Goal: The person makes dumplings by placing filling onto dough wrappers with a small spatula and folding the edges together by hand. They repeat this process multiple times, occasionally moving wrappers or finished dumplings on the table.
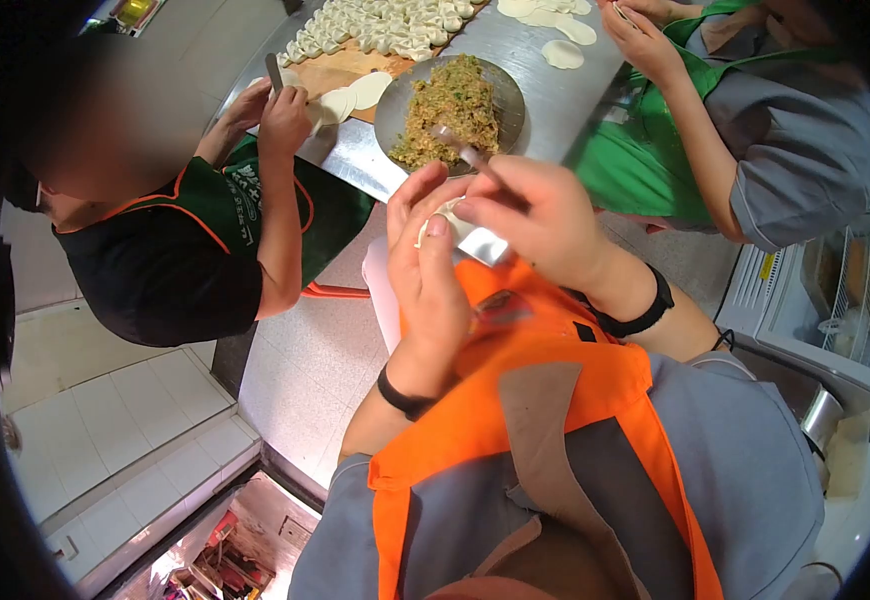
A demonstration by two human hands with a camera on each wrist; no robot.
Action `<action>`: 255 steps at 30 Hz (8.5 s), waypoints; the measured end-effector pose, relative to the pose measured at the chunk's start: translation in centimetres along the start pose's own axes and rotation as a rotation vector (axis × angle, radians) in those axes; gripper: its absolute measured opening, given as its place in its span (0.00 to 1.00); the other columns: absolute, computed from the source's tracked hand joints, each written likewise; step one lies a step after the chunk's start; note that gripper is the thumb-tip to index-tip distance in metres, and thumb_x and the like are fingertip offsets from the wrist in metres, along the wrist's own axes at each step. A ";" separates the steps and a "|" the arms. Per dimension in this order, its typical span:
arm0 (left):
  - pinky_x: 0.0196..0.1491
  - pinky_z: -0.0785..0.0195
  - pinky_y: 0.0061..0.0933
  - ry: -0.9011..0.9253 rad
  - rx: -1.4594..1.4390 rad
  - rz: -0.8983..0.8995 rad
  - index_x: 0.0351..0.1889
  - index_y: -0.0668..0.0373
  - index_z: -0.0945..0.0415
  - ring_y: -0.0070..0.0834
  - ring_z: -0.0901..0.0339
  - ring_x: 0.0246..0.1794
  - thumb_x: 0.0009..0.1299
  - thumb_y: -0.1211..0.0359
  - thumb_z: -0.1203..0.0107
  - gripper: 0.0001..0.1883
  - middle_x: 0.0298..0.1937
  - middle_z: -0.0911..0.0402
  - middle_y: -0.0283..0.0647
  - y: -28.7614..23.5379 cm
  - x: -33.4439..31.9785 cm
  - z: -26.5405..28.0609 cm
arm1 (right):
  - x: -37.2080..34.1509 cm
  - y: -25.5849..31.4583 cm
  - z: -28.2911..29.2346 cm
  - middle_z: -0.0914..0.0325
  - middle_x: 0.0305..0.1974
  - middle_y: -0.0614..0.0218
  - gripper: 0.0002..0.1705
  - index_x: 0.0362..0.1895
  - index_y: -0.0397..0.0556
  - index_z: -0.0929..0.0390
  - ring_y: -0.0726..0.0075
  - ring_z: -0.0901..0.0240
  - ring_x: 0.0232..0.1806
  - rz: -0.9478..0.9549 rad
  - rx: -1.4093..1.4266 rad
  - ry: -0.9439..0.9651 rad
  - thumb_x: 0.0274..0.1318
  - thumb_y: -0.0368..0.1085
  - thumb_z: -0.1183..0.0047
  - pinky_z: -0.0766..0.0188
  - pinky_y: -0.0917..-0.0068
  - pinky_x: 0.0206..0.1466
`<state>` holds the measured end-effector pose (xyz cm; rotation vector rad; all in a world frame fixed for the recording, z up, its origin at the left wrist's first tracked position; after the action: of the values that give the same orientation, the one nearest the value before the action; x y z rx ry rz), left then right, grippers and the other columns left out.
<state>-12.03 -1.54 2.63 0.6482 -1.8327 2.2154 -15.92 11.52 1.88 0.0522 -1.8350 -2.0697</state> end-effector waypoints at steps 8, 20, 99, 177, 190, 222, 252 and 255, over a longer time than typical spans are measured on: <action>0.25 0.32 0.21 0.279 -0.520 0.445 0.47 0.71 0.23 0.25 0.23 0.19 0.81 0.64 0.66 0.21 0.27 0.21 0.42 -0.2 -0.7 -2.2 | 0.7 3.8 -0.1 0.30 0.23 0.60 0.09 0.33 0.43 0.26 0.60 0.35 0.22 0.143 -0.124 0.071 0.54 0.34 0.39 0.37 0.70 0.27; 0.21 0.38 0.24 0.249 -0.355 0.103 0.40 0.67 0.26 0.24 0.30 0.16 0.80 0.62 0.67 0.20 0.21 0.26 0.37 -2.5 -0.9 -1.2 | -0.7 5.7 -3.1 0.27 0.27 0.55 0.11 0.33 0.43 0.29 0.49 0.28 0.26 0.489 -0.247 0.246 0.59 0.38 0.54 0.33 0.61 0.28; 0.26 0.33 0.23 0.601 -0.140 0.743 0.44 0.68 0.26 0.20 0.27 0.20 0.75 0.71 0.52 0.09 0.23 0.25 0.36 12.5 -7.5 -5.5 | 9.0 -23.8 14.3 0.25 0.21 0.66 0.12 0.29 0.41 0.23 0.74 0.29 0.25 -0.325 -0.621 -0.213 0.51 0.38 0.40 0.33 0.71 0.31; 0.65 0.38 0.53 -0.146 -1.128 0.947 0.62 0.71 0.38 0.54 0.31 0.64 0.82 0.55 0.74 0.28 0.60 0.29 0.61 18.2 -1.7 0.2 | -0.8 -12.1 -5.5 0.24 0.27 0.69 0.14 0.50 0.45 0.22 0.77 0.30 0.28 -0.429 0.035 0.199 0.64 0.31 0.57 0.33 0.75 0.32; 0.66 0.37 0.51 -0.212 -1.149 0.870 0.64 0.69 0.40 0.52 0.31 0.64 0.82 0.61 0.74 0.24 0.65 0.32 0.59 15.7 -1.9 -0.5 | -1.4 -3.3 -3.0 0.27 0.31 0.58 0.13 0.46 0.48 0.21 0.47 0.28 0.34 0.274 -0.761 0.041 0.54 0.29 0.47 0.31 0.58 0.34; 0.51 0.31 0.33 0.026 -0.358 0.274 0.52 0.65 0.30 0.30 0.25 0.46 0.73 0.69 0.52 0.13 0.46 0.24 0.44 1.9 -2.0 0.4 | -0.3 -2.6 -1.4 0.24 0.31 0.78 0.06 0.38 0.43 0.22 0.86 0.34 0.31 -0.143 0.159 0.076 0.59 0.32 0.40 0.35 0.82 0.35; 0.20 0.36 0.19 0.160 -0.558 0.397 0.53 0.66 0.29 0.18 0.31 0.13 0.80 0.61 0.68 0.20 0.19 0.27 0.35 -2.1 -1.0 0.6 | -0.2 5.5 -3.3 0.26 0.25 0.57 0.11 0.36 0.42 0.25 0.56 0.25 0.25 0.199 -0.078 0.197 0.64 0.38 0.54 0.31 0.66 0.28; 0.22 0.35 0.20 0.208 -0.554 0.423 0.62 0.64 0.35 0.19 0.29 0.17 0.80 0.60 0.67 0.22 0.27 0.22 0.39 -1.5 -1.3 0.6 | -0.3 6.3 -3.8 0.23 0.27 0.59 0.08 0.36 0.42 0.24 0.61 0.23 0.28 0.143 -0.052 0.250 0.64 0.34 0.52 0.30 0.69 0.30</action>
<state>-10.11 -1.65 3.41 -0.0782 -2.4748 1.7390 -13.05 7.46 7.27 0.1541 -1.5882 -1.9161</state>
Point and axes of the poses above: each hand's wrist, its own x-axis towards the middle knuckle, its own z-axis out of the back of the hand, y = z × x, the point moved 10 cm from there along x, towards the middle knuckle
